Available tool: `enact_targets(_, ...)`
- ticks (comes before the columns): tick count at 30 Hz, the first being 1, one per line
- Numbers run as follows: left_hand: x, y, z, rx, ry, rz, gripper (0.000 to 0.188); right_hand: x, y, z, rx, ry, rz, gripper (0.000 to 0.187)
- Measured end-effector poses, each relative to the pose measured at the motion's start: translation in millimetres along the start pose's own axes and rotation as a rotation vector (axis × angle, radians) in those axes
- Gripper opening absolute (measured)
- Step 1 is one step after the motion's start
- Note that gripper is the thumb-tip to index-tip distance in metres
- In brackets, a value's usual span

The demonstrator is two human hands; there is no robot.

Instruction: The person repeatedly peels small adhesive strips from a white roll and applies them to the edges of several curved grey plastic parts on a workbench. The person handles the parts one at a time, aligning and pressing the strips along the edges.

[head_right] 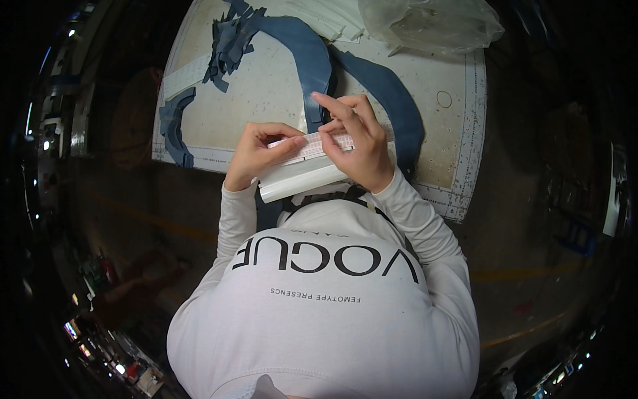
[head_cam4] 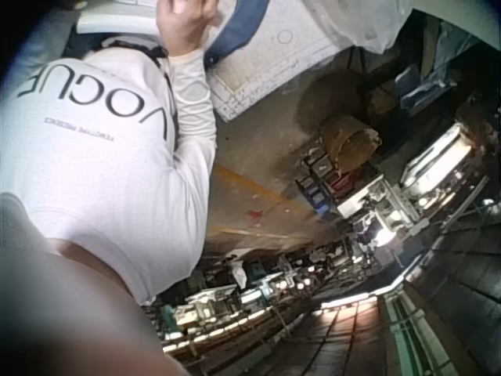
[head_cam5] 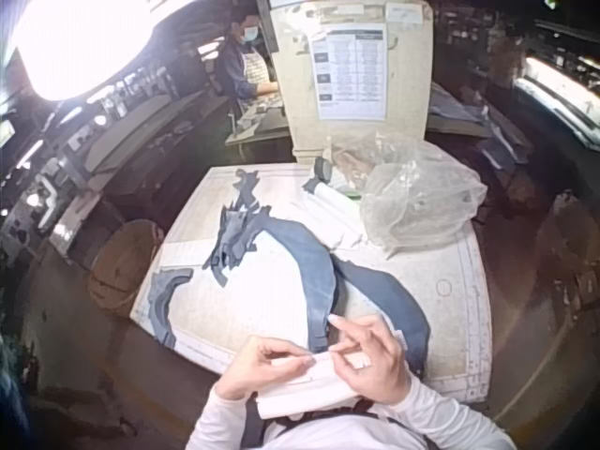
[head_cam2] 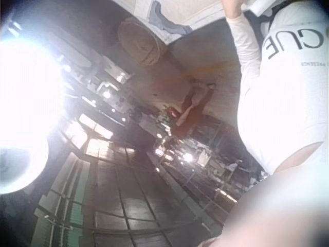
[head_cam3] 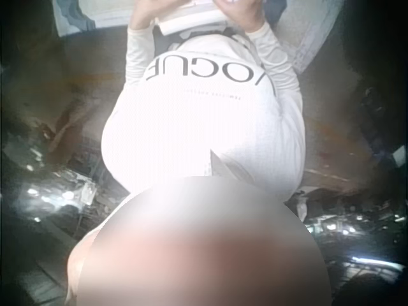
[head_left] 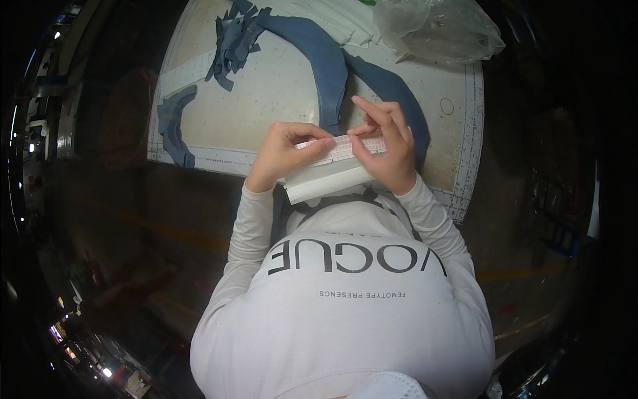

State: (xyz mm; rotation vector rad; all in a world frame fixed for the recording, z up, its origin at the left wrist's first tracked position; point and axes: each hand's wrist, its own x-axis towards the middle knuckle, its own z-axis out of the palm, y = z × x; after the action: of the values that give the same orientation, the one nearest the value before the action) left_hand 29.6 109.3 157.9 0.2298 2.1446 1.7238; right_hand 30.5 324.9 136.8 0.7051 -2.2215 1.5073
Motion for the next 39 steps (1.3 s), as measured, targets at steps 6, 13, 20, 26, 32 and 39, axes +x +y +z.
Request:
enact_targets(6, -1.0, -3.7, 0.4, 0.002, 0.003, -0.024, 0.015, 4.2, 3.3, -1.8, 0.097, -0.013, 0.072, 0.067)
enact_targets(13, -0.1, -6.0, -0.5, -0.025, 0.001, -0.027, 0.014, 1.5, -0.1, 2.0, -0.064, -0.095, -0.132, 0.063)
enact_targets(20, -1.1, -3.7, 0.9, 0.023, -0.008, -0.009, 0.015, 1.0, -3.4, 0.6, -0.047, 0.004, 0.128, 0.069)
enact_targets(26, 1.0, -6.0, 3.4, 0.006, -0.014, -0.005, 0.016, 3.6, -1.3, 4.7, 0.055, -0.107, -0.113, 0.07)
enact_targets(32, 2.3, -8.2, 5.1, -0.016, 0.0, 0.001, 0.016, -2.0, 2.0, 11.5, 0.022, -0.144, -0.137, 0.071)
enact_targets(39, 0.1, -15.2, 1.9, -0.001, -0.023, -0.028, 0.015, -3.6, 7.0, 16.2, 0.44, -0.041, 0.311, 0.071)
